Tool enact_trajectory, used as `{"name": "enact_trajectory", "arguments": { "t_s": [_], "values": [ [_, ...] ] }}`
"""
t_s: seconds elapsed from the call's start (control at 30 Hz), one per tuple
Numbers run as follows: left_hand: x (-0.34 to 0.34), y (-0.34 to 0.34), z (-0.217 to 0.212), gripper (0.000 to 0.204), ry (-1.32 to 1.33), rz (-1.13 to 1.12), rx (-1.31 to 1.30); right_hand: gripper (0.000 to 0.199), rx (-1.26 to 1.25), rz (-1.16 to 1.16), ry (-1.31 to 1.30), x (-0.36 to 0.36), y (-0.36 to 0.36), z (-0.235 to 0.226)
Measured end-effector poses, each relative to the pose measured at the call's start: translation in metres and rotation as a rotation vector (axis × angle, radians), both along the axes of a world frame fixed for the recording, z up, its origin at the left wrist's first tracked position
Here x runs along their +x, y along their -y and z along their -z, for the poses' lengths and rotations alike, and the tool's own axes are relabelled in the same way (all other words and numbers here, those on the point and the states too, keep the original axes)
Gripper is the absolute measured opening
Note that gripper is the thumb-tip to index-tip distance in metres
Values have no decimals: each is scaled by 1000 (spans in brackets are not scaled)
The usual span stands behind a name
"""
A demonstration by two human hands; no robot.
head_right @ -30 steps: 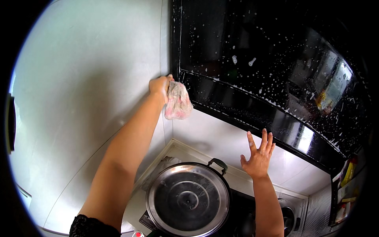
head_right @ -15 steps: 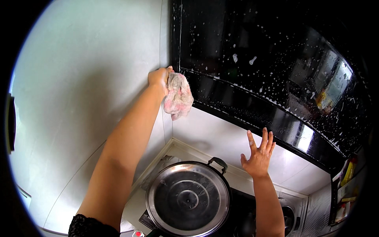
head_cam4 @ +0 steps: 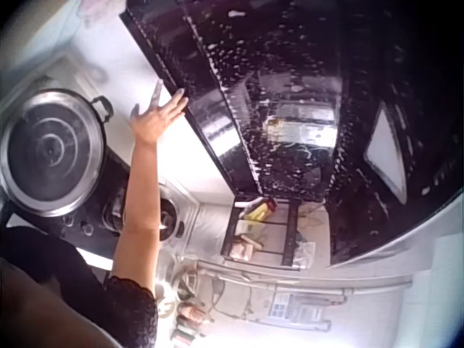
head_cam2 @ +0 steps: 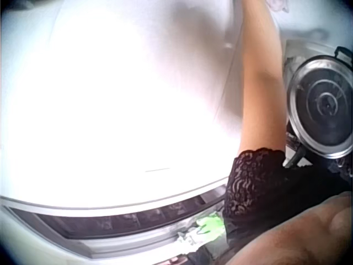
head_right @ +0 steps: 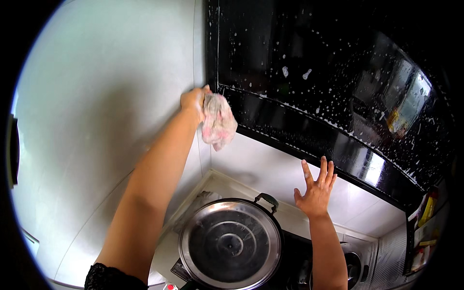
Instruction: The person wrings out a soapy cloth at the sink and then proceeds to wipe the exterior surface of a black range hood above the stove. They scrub the hood with the cloth, covering the front panel and edges, while pots remain on the stovetop below.
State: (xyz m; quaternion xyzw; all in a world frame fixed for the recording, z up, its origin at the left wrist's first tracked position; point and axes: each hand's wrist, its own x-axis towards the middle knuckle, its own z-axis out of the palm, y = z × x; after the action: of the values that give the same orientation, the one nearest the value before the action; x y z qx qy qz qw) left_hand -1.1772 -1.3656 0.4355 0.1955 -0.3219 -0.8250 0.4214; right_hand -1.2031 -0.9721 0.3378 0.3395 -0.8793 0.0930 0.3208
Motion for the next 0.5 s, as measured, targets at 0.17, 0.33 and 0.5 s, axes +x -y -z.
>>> {"name": "enact_trajectory", "arguments": {
  "t_s": [0.17,0.33,0.5],
  "values": [
    [-11,12,44,8,195,-30,-68,88,-3,6,6,2,-1,-1],
    [-14,-1,-11,12,105,-13,-110,89,-6,-1,2,1,-2,2],
    [-11,-2,8,13,155,-26,-237,89,2,10,18,1,0,0]
  ]
}}
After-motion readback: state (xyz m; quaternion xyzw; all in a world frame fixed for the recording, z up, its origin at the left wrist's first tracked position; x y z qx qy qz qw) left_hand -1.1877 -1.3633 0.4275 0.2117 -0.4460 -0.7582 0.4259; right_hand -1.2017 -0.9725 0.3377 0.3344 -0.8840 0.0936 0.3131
